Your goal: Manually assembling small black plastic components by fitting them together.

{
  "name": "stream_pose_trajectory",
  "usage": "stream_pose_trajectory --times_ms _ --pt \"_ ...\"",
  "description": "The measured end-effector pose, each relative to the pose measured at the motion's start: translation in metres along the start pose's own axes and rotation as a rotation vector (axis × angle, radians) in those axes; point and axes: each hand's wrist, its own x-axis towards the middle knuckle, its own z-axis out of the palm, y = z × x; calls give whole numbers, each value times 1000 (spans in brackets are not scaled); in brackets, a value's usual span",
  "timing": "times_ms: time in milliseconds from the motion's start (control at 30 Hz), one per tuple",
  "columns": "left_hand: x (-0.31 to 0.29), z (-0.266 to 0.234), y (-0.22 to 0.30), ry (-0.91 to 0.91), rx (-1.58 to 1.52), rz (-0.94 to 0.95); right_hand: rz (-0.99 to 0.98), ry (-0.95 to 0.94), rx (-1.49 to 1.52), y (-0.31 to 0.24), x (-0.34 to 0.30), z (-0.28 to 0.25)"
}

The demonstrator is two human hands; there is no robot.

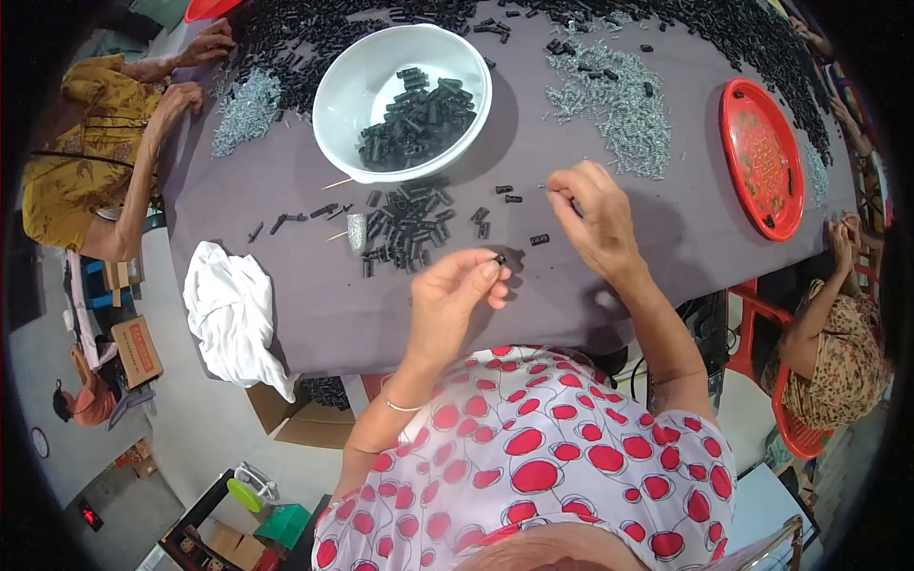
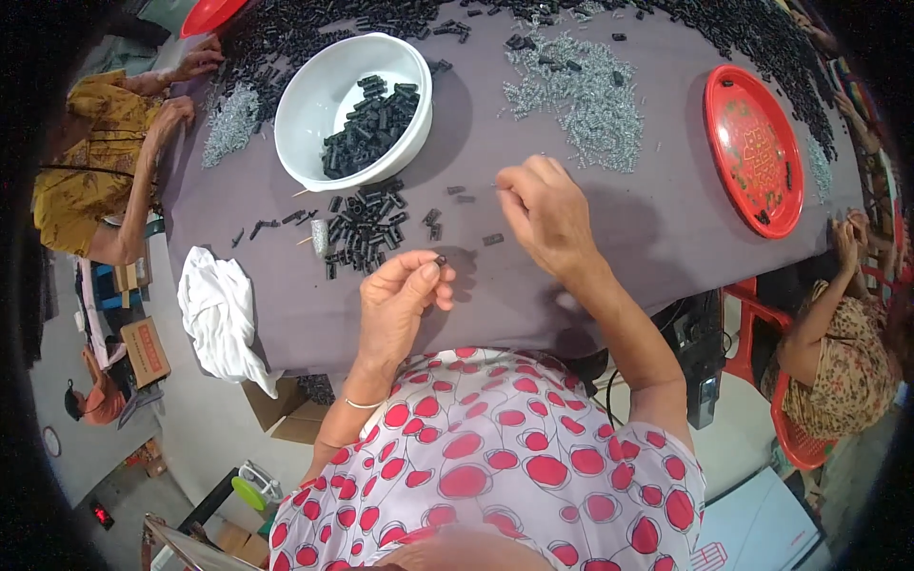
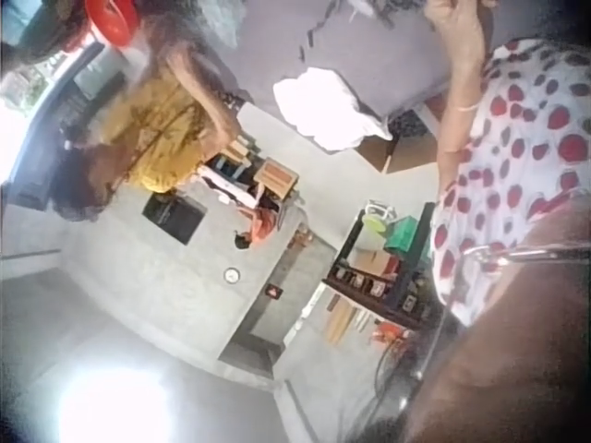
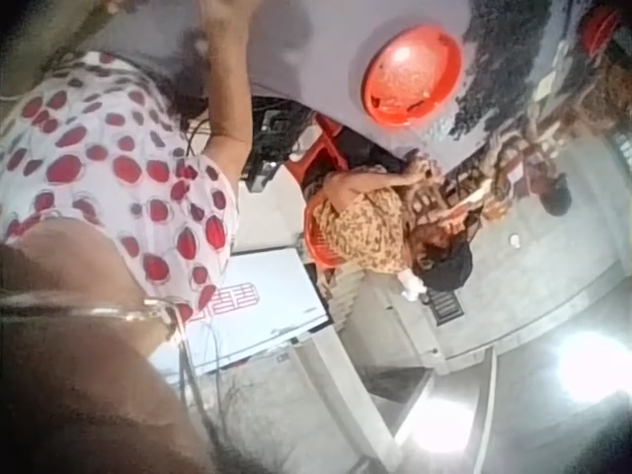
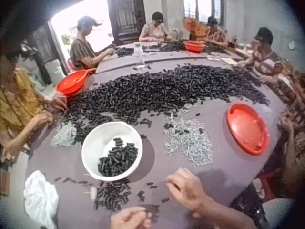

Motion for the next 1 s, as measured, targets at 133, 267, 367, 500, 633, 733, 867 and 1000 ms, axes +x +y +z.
stream_pose_trajectory --times_ms 133,267,367,500,633,733,867,1000 --pt "1 -1 -4 13 -47 -10 -30 -19 -233 2 3 7" --pt "4 -2 -5 -21 -115 -31 -57 -18 -261 1 5 5" --pt "3 -2 -7 -4 -118 -23 -163 -73 -101 -14 -4 -3" --pt "-1 1 -6 -27 -169 3 -307 -118 94 -48 -14 -14" --pt "-4 4 -6 -15 -70 82 -292 -164 109 -59 -20 -15" --pt "-7 4 -9 -19 -35 124 -324 -163 63 -60 -23 -15" --pt "-8 4 -9 -14 24 139 -343 -128 13 -66 -24 -14" --pt "-6 4 -12 -26 -49 96 -248 -212 0 -71 -28 -18"
